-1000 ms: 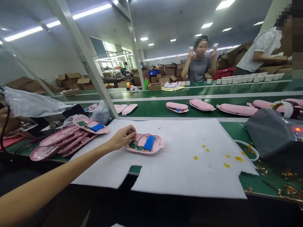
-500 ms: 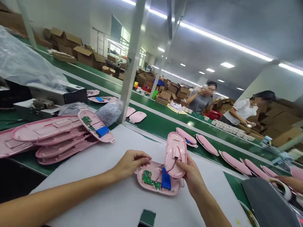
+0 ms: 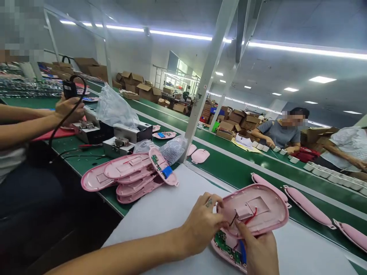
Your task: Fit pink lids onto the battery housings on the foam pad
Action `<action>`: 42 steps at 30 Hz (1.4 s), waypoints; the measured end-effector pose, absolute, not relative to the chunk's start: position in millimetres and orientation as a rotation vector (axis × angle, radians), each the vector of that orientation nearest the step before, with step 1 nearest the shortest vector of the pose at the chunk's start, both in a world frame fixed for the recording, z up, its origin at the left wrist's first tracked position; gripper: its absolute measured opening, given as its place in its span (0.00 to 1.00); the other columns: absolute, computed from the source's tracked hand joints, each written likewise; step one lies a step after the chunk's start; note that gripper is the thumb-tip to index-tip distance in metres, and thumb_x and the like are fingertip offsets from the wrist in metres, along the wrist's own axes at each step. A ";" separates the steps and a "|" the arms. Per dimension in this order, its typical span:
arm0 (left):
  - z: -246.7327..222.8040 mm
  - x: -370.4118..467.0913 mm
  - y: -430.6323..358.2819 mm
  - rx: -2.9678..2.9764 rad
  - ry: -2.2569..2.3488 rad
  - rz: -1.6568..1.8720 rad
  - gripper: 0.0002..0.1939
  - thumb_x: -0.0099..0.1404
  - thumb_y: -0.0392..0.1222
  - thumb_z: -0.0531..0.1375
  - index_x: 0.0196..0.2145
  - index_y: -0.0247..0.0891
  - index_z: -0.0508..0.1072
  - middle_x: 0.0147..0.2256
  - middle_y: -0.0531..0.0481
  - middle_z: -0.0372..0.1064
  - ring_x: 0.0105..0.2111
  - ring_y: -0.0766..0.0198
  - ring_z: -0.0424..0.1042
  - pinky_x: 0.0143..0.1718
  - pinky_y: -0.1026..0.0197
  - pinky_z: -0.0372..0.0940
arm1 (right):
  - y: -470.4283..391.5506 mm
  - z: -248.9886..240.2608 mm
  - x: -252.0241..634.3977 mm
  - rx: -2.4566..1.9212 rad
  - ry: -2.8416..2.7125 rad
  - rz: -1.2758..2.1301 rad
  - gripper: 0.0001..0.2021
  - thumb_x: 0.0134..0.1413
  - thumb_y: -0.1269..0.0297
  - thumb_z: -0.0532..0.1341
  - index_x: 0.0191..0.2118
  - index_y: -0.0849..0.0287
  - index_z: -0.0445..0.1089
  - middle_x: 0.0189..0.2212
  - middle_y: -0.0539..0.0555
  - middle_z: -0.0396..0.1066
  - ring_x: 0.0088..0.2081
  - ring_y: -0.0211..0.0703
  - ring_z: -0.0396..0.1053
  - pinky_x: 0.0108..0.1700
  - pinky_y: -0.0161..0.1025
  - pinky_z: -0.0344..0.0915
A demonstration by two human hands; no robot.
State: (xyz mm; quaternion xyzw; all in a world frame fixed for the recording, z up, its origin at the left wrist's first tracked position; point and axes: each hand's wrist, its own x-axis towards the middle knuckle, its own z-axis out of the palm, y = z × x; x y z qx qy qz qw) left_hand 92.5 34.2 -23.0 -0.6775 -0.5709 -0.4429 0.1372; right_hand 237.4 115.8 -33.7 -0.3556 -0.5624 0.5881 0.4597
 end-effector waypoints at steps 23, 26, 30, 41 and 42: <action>-21.8 86.3 31.3 -2.154 -1.849 -1.603 0.12 0.69 0.40 0.53 0.39 0.41 0.77 0.52 0.46 0.64 0.44 0.62 0.70 0.46 0.59 0.68 | 163.2 66.1 255.6 -0.724 -2.919 0.151 0.13 0.62 0.58 0.50 0.31 0.54 0.68 0.19 0.47 0.66 0.22 0.38 0.60 0.26 0.34 0.47; -20.0 88.7 34.6 -2.112 -1.638 -1.317 0.09 0.66 0.39 0.57 0.34 0.40 0.78 0.61 0.44 0.54 0.57 0.52 0.60 0.55 0.50 0.63 | 158.5 61.9 265.5 -0.792 -2.725 -0.012 0.14 0.62 0.56 0.49 0.32 0.54 0.68 0.22 0.48 0.68 0.24 0.39 0.62 0.26 0.34 0.47; -16.5 88.9 38.0 -2.089 -1.576 -1.374 0.08 0.65 0.39 0.58 0.36 0.41 0.79 0.62 0.44 0.50 0.60 0.52 0.54 0.59 0.47 0.60 | 155.1 61.1 269.5 -0.809 -2.662 0.052 0.14 0.62 0.55 0.50 0.35 0.53 0.69 0.22 0.48 0.68 0.24 0.38 0.61 0.27 0.33 0.50; -19.6 94.9 41.1 -1.875 -1.886 -2.202 0.12 0.60 0.37 0.64 0.42 0.40 0.71 0.44 0.48 0.69 0.35 0.65 0.72 0.36 0.62 0.70 | 148.6 51.6 261.1 -0.804 -2.650 0.509 0.14 0.60 0.54 0.53 0.35 0.55 0.71 0.23 0.48 0.70 0.24 0.38 0.63 0.27 0.34 0.54; -18.3 95.9 40.3 -1.795 -2.009 -2.320 0.17 0.57 0.37 0.66 0.43 0.40 0.67 0.41 0.50 0.69 0.31 0.66 0.72 0.30 0.64 0.69 | 147.3 52.4 258.6 -0.800 -2.672 0.514 0.13 0.59 0.54 0.54 0.35 0.55 0.71 0.25 0.49 0.71 0.26 0.39 0.64 0.28 0.34 0.55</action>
